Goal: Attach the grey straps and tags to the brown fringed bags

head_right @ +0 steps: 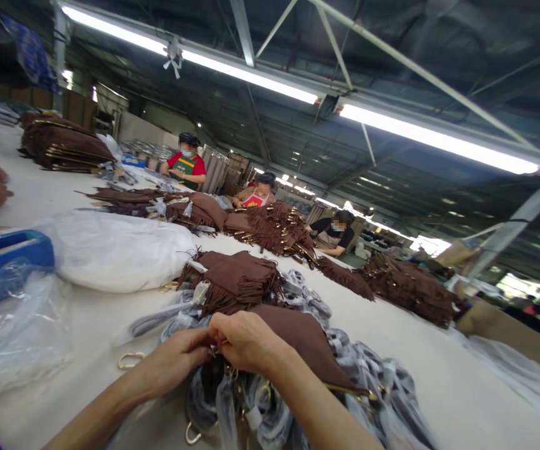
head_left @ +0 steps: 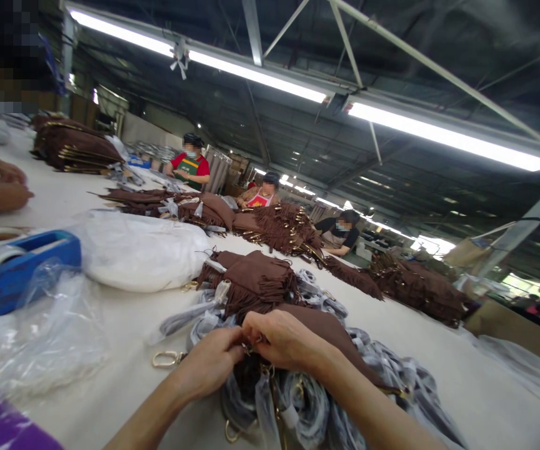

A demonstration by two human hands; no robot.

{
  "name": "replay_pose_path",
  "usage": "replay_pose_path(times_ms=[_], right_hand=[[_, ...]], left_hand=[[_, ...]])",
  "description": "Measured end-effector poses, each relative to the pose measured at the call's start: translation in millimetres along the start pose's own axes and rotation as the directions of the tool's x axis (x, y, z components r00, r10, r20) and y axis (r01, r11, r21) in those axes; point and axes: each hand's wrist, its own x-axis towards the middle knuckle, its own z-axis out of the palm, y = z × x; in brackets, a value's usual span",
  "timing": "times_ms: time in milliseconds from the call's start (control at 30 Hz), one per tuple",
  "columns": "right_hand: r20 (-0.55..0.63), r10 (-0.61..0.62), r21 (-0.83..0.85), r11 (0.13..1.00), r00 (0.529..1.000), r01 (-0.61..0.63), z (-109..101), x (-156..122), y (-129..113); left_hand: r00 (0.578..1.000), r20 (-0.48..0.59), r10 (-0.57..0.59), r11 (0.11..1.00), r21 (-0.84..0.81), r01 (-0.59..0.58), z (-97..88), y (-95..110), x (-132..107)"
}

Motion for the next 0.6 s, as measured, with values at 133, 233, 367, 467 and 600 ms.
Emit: replay_pose_path(times_ms=[133,233,367,467,600], right_hand=[[0.002,0.021,0.03,0.999,1.0,-0.021,0.0,4.3,1.6],[0.043,0.048,0.119,0.991,0.998,-0.053,-1.0,9.8,3.0],[0.062,0.097,0.197,0.975,0.993,-0.107,3.1,17.0,5.8],[0.029,0.154,0.192,0.969,0.988,-0.157,9.6,20.6,7.7],[0.057,0.126,0.254,0.958,0.99,-0.136,18.1,22.5,12.6]], left_hand=[[1.0,-0.022,-0.019,0.999,0.04,0.019,-0.3,-0.7,0.4],[0.997,-0.074,-0.003,0.997,0.082,0.01,-0.6,-2.2,0.6],[0.992,-0.122,0.038,0.995,0.098,-0.026,-3.3,-4.9,1.4],[0.988,-0.141,0.061,0.994,0.096,-0.048,-6.7,-5.6,2.3],[0.979,-0.13,0.156,0.98,0.149,-0.136,-9.1,-5.8,3.0]])
